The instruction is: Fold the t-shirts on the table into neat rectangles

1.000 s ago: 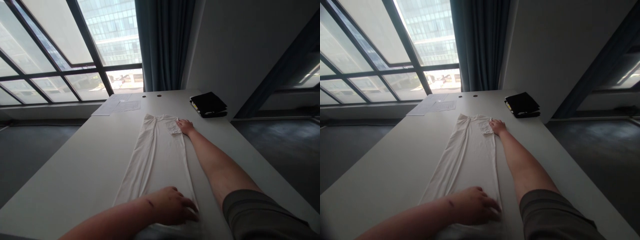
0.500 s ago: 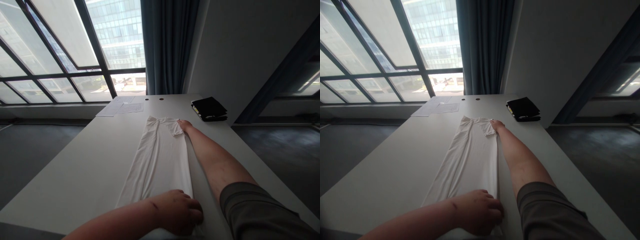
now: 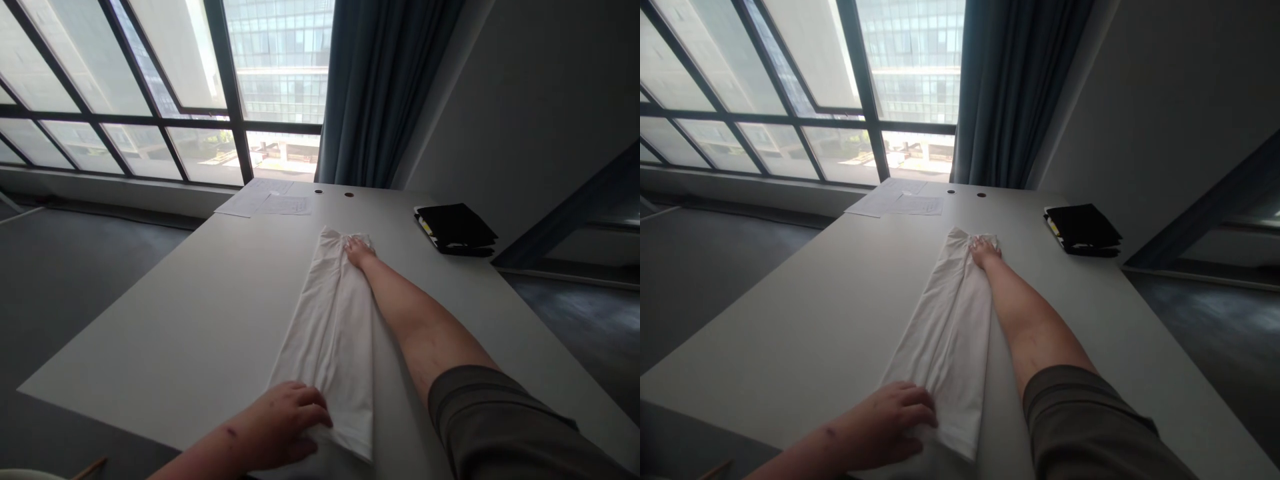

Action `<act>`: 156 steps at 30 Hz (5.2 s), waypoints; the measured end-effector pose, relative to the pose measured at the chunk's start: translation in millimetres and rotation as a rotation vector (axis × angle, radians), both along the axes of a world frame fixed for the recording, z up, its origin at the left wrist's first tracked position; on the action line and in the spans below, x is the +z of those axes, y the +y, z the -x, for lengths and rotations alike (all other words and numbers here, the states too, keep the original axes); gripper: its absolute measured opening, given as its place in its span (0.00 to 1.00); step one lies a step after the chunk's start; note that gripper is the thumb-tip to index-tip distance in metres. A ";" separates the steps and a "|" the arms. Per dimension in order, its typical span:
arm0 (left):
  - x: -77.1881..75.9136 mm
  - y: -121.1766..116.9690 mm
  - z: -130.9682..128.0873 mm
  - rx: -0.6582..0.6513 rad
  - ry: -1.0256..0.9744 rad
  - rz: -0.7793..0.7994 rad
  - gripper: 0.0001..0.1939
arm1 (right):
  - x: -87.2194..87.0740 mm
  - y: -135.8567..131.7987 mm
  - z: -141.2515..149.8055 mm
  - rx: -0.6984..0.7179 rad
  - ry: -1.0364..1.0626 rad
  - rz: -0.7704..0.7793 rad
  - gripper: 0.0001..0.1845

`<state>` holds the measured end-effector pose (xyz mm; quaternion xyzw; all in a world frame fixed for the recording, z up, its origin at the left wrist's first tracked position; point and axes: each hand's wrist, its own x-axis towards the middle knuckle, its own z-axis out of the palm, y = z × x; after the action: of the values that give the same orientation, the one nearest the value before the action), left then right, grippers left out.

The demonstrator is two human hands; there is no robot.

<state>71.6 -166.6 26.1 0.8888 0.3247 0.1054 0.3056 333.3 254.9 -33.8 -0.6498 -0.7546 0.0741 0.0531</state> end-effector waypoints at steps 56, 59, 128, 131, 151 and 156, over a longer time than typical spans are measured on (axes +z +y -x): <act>-11.3 0.2 12.8 0.083 -0.044 -0.236 0.14 | 29.0 7.3 55.6 -0.041 -0.021 -0.104 0.25; -11.6 -0.3 17.3 0.171 0.006 -0.228 0.21 | 31.8 -29.7 61.1 0.039 -0.029 -0.188 0.30; 7.6 -17.5 28.9 0.190 -0.068 -0.125 0.14 | 61.0 -465.3 -51.1 0.472 0.697 0.036 0.25; 25.3 10.9 22.0 0.261 -0.077 -0.123 0.13 | 75.3 -433.2 -54.0 0.401 0.723 -0.002 0.26; -45.2 129.7 15.9 0.447 -0.083 -0.167 0.21 | 11.6 -321.7 -40.3 0.084 0.377 -0.272 0.19; -44.6 131.8 9.1 0.448 -0.115 -0.193 0.18 | 9.6 -317.6 -39.9 0.016 0.504 -0.264 0.16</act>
<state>62.5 -34.8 -18.6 0.8124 0.4839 0.2514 0.2063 373.2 -62.7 -24.2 -0.5923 -0.7259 0.1349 0.3226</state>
